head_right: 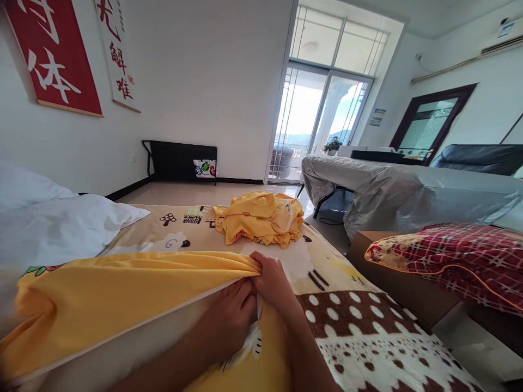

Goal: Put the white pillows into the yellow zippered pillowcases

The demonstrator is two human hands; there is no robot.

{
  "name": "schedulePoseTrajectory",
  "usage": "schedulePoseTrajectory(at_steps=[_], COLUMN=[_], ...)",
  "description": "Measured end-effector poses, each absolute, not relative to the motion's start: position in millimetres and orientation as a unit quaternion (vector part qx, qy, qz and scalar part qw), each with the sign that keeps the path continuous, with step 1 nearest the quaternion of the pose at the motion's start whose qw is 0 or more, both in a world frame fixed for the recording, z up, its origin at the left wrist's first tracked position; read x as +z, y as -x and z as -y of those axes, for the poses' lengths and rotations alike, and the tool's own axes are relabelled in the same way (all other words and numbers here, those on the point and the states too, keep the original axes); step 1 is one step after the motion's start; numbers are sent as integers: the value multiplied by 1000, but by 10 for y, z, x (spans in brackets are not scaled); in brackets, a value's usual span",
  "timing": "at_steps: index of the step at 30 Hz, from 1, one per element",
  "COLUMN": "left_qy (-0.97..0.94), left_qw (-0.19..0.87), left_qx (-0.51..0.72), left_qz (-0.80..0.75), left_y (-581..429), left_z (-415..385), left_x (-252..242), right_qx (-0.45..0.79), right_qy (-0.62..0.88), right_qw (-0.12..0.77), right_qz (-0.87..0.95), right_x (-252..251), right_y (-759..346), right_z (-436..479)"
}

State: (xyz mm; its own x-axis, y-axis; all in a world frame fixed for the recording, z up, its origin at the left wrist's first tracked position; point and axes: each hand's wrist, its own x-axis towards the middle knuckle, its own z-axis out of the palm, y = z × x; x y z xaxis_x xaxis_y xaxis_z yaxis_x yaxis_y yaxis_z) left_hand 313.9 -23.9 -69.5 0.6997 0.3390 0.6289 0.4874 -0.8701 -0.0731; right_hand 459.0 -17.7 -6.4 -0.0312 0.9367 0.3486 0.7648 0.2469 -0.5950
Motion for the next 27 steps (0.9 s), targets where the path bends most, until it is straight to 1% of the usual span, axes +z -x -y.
schedulePoseTrajectory(at_steps=[6,9,11,12,15,20,24,27], left_qy=[937,931,927,927,925,926,923,910], left_qw=[36,-10,-20,-8,74,184,231,242], left_qx=[-264,-298,-331,-344,-359,-314,-291,-313], left_qz=[227,212,173,150,104,96,101,125], left_y=[-3115,-3090,-3073,-3068,-3065,-3086,-3106,-3119], left_z=[225,212,199,191,170,170,189,182], left_x=[-589,-561,-558,-559,-562,-539,-553,-614], right_qx=[129,152,160,161,155,139,124,112], right_qy=[591,576,569,567,570,572,570,580], right_qw=[350,362,366,366,361,347,335,327], right_qz=[715,717,719,720,722,730,740,738], right_x=[-36,-25,-19,-19,-26,-58,-82,-83], right_y=[-4569,-4561,-4559,-4559,-4556,-4547,-4557,-4567], right_z=[215,229,238,242,254,261,249,233])
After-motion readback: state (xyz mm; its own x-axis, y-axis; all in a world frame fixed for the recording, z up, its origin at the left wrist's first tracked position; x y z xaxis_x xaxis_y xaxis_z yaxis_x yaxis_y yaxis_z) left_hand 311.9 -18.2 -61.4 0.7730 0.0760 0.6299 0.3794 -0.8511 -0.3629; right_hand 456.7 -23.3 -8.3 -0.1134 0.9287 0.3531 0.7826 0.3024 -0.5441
